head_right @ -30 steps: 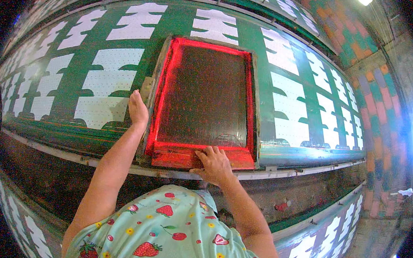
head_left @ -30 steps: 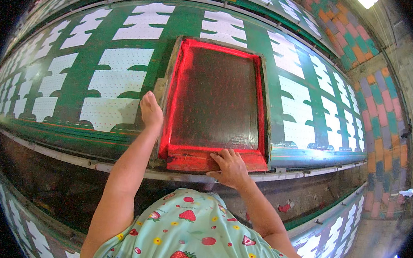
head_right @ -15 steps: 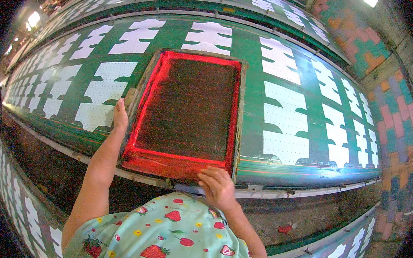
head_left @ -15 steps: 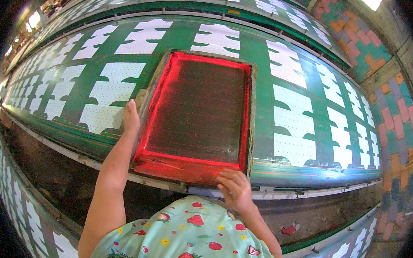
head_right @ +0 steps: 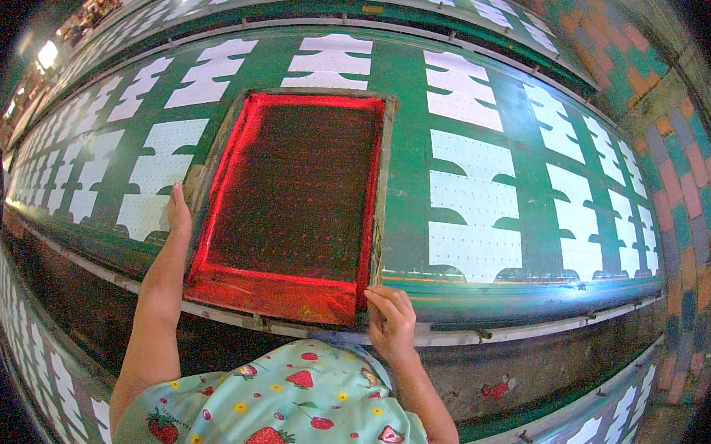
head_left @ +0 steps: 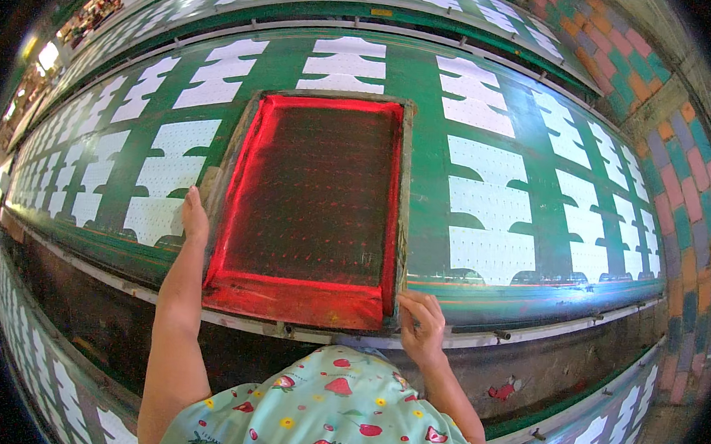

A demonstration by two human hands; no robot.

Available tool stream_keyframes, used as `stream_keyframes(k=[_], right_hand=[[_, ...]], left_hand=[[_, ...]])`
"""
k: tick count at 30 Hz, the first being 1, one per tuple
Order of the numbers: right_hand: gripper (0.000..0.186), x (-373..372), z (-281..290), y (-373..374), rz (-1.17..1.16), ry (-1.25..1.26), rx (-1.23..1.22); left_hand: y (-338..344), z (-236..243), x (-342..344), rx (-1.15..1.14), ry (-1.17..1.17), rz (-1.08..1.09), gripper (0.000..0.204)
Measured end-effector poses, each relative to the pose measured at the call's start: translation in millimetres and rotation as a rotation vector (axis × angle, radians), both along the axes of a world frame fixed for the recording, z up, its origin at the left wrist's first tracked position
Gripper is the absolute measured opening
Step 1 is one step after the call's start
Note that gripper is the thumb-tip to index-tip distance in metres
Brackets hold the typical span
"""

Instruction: The person performs screen printing by placing a red-framed screen onto a green conveyor belt with white paper shapes. They use a squeegee to pull ink across the screen repeatedly, then lift and reposition the screen to continue printing on subsequent shapes.

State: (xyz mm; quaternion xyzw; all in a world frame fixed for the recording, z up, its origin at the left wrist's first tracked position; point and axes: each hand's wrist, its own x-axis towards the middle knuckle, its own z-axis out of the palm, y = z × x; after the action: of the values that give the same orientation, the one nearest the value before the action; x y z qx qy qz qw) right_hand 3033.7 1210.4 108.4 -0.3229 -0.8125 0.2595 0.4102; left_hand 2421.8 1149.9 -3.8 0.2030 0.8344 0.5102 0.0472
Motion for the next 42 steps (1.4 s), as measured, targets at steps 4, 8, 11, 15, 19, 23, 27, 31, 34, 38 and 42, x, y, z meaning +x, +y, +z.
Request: stream_keyframes(k=[4, 8, 11, 15, 19, 23, 27, 31, 34, 38, 42], right_hand=[[0.034, -21.0, 0.3, -1.3, 0.021, 0.008, 0.007], [0.027, -33.0, 13.9, 0.8, 0.047, -0.075, 0.022], [0.027, -49.0, 16.5, 3.0, 0.038, -0.089, 0.013], [0.026, -66.9, 16.6, 5.2, 0.051, -0.089, 0.034], [0.031, -83.2, 15.0, -1.1, 0.093, -0.099, 0.058], [0.023, -90.0, 15.1, -7.3, 0.116, -0.128, 0.042], [0.028, -91.6, 15.8, -9.6, 0.109, -0.132, 0.064], [0.032, -90.1, 17.2, -13.0, 0.105, -0.143, 0.063], [0.032, -89.2, 17.3, -16.9, 0.101, -0.158, 0.054], [0.034, -90.7, 16.7, -20.6, 0.117, -0.163, 0.049], [0.034, -93.6, 18.5, -21.3, 0.133, -0.164, 0.050]], left_hand=[[0.5, 0.8, 0.0, 0.070, -0.088, 0.033, 0.086], [-2.8, -2.3, 1.6, 0.083, -0.038, 0.039, 0.077], [-6.3, -3.6, 2.0, 0.052, 0.131, 0.003, 0.070], [-5.5, -4.8, 3.5, 0.109, 0.158, -0.022, 0.064], [-7.0, -1.8, 2.8, 0.113, 0.126, -0.033, 0.062], [-13.6, -3.5, 4.5, 0.102, 0.106, -0.087, 0.063], [-9.3, -12.7, 3.9, 0.269, 0.036, -0.133, 0.065], [-8.4, -15.5, 0.9, 0.365, -0.028, -0.157, 0.068], [-11.4, -11.3, 2.3, 0.322, -0.033, -0.150, 0.070], [-10.7, -4.6, 7.4, 0.326, -0.046, -0.145, 0.072], [-10.2, -0.5, 9.3, 0.363, -0.068, -0.150, 0.073]])
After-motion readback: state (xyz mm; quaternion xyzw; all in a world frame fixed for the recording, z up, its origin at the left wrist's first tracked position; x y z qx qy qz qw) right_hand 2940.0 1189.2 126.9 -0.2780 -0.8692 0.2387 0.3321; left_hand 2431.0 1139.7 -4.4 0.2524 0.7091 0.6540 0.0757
